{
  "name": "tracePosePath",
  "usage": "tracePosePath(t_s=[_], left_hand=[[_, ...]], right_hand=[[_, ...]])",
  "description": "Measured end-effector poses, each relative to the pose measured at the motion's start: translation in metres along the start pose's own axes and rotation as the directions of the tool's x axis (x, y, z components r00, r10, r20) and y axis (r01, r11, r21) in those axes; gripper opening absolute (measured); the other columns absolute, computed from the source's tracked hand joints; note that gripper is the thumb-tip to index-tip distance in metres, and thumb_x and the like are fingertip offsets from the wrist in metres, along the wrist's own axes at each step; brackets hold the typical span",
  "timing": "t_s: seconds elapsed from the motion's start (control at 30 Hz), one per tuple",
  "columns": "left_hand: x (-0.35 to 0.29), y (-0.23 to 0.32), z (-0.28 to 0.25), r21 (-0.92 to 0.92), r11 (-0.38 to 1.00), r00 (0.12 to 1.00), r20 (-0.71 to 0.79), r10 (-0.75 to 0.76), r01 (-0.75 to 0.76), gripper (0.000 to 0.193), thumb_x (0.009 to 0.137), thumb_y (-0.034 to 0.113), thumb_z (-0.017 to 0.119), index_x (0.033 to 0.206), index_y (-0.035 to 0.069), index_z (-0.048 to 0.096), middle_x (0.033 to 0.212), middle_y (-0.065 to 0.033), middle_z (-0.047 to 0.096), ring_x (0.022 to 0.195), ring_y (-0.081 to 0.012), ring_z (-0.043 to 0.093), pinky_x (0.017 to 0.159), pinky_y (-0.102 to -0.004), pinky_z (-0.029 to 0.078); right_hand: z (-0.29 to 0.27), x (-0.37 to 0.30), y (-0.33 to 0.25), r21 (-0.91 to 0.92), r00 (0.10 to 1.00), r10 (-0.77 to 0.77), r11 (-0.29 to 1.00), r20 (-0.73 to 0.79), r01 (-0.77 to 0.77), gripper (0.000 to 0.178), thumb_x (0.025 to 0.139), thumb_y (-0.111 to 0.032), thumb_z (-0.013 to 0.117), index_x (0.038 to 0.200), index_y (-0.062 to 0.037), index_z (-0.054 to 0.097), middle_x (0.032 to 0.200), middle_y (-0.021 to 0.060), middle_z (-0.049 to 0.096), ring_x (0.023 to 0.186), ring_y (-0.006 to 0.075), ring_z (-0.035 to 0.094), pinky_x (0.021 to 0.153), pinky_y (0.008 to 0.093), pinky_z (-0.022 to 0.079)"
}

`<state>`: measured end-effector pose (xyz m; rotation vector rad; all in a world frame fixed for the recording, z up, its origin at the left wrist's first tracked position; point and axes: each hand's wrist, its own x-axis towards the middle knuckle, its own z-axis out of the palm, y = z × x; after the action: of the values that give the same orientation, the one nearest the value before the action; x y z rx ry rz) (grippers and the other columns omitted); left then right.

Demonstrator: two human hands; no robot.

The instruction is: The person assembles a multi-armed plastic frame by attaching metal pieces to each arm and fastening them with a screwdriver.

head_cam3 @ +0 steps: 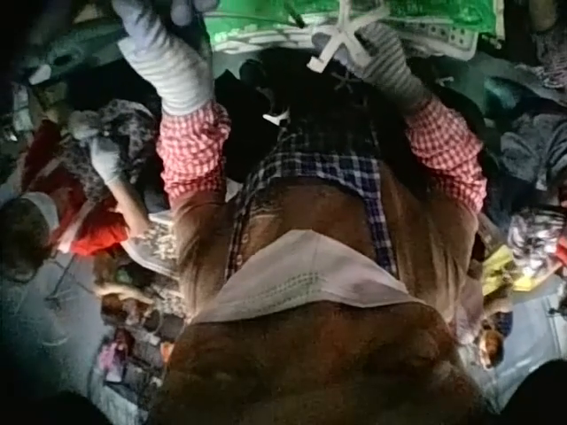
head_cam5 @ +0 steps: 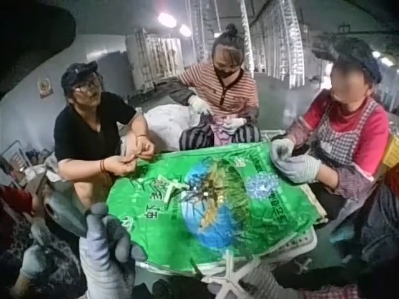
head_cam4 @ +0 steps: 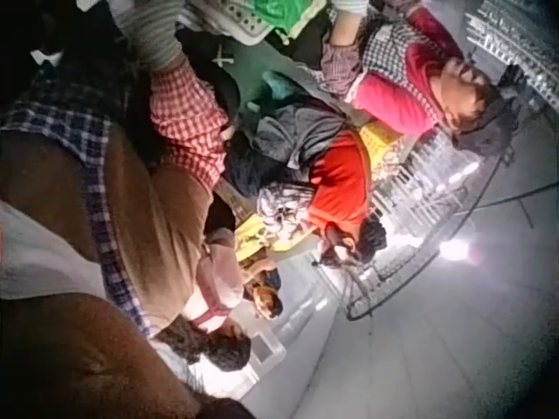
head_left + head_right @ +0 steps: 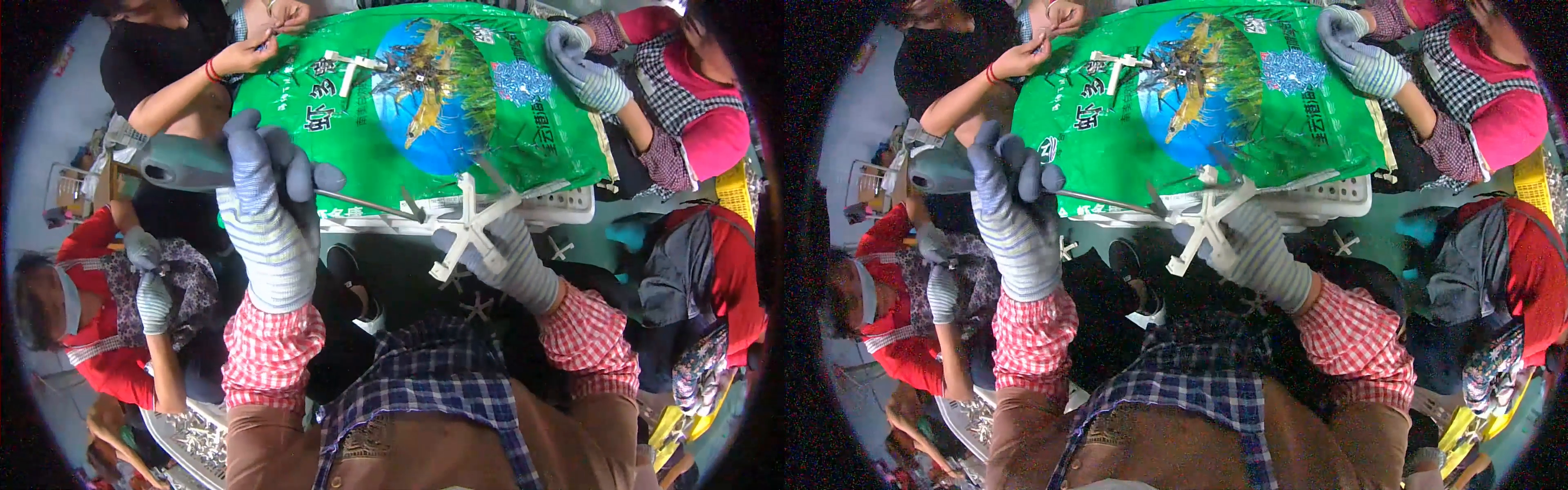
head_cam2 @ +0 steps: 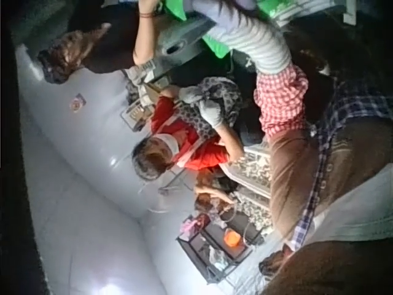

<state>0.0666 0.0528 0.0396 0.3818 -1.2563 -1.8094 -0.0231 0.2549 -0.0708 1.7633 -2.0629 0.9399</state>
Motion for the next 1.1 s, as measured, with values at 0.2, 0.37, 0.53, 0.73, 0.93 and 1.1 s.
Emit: tracePosePath(t_s=[0.2,0.37,0.53,0.73,0.93,1.1], left_hand=[[0.005,0.011,-0.017,-0.440,0.828,0.899,0.408,-0.161,0.348,0.026,0.095,0.038,0.053,0.092,0.012,0.051,0.059,0.0046,0.031,0.045,-0.0063,0.024,0.040,-0.0242,0.022],[0.012,0.012,-0.017,-0.484,0.774,0.822,0.563,-0.082,0.409,0.037,0.095,0.042,0.050,0.075,0.013,0.040,0.054,0.0056,0.034,0.037,-0.0047,0.022,0.035,-0.0227,0.020],[0.017,0.010,-0.018,-0.498,0.710,0.713,0.701,-0.010,0.498,0.040,0.094,0.044,0.052,0.072,0.014,0.038,0.051,0.0061,0.038,0.036,-0.0038,0.027,0.032,-0.0204,0.023],[0.010,0.003,-0.010,-0.216,0.962,0.864,0.502,-0.037,0.167,0.044,0.086,0.051,0.060,0.072,0.014,0.042,0.066,0.0019,0.038,0.047,-0.0076,0.030,0.044,-0.0222,0.028],[0.014,0.000,-0.018,-0.236,0.950,0.944,0.306,-0.126,0.204,0.054,0.085,0.061,0.053,0.067,0.013,0.035,0.071,-0.0023,0.043,0.054,-0.0132,0.036,0.051,-0.0296,0.034],[0.009,0.003,-0.020,-0.465,0.742,0.843,0.476,-0.249,0.482,0.045,0.095,0.042,0.050,0.065,0.013,0.034,0.061,0.0022,0.029,0.052,-0.0091,0.026,0.047,-0.0249,0.022]], right_hand=[[-0.003,0.000,-0.007,0.193,0.974,0.215,0.955,0.076,-0.226,0.029,0.075,-0.018,0.065,0.102,-0.0070,0.066,0.089,0.0128,0.065,0.086,0.0306,0.062,0.081,0.0424,0.048],[-0.006,0.001,-0.010,0.490,0.949,0.288,0.814,0.126,-0.312,0.022,0.075,-0.016,0.073,0.094,-0.0073,0.068,0.084,0.0075,0.067,0.075,0.0251,0.064,0.066,0.0367,0.050],[-0.002,-0.005,-0.002,0.439,0.977,-0.051,0.897,0.206,-0.046,0.016,0.075,-0.019,0.074,0.089,-0.0135,0.071,0.082,0.0039,0.066,0.075,0.0221,0.064,0.065,0.0358,0.050],[0.005,-0.003,0.000,0.097,0.964,0.139,0.982,0.224,-0.164,0.034,0.070,-0.019,0.076,0.102,-0.0166,0.067,0.084,0.0028,0.066,0.071,0.0223,0.065,0.060,0.0355,0.053],[0.004,-0.010,0.001,0.222,0.960,0.246,0.937,0.132,-0.270,0.025,0.077,-0.017,0.071,0.098,-0.0056,0.067,0.086,0.0085,0.066,0.076,0.0256,0.064,0.066,0.0381,0.050],[0.011,-0.006,-0.004,0.190,0.952,0.307,0.935,-0.014,-0.299,0.035,0.072,-0.023,0.066,0.104,-0.0086,0.064,0.081,0.0110,0.062,0.072,0.0308,0.060,0.064,0.0429,0.048]])
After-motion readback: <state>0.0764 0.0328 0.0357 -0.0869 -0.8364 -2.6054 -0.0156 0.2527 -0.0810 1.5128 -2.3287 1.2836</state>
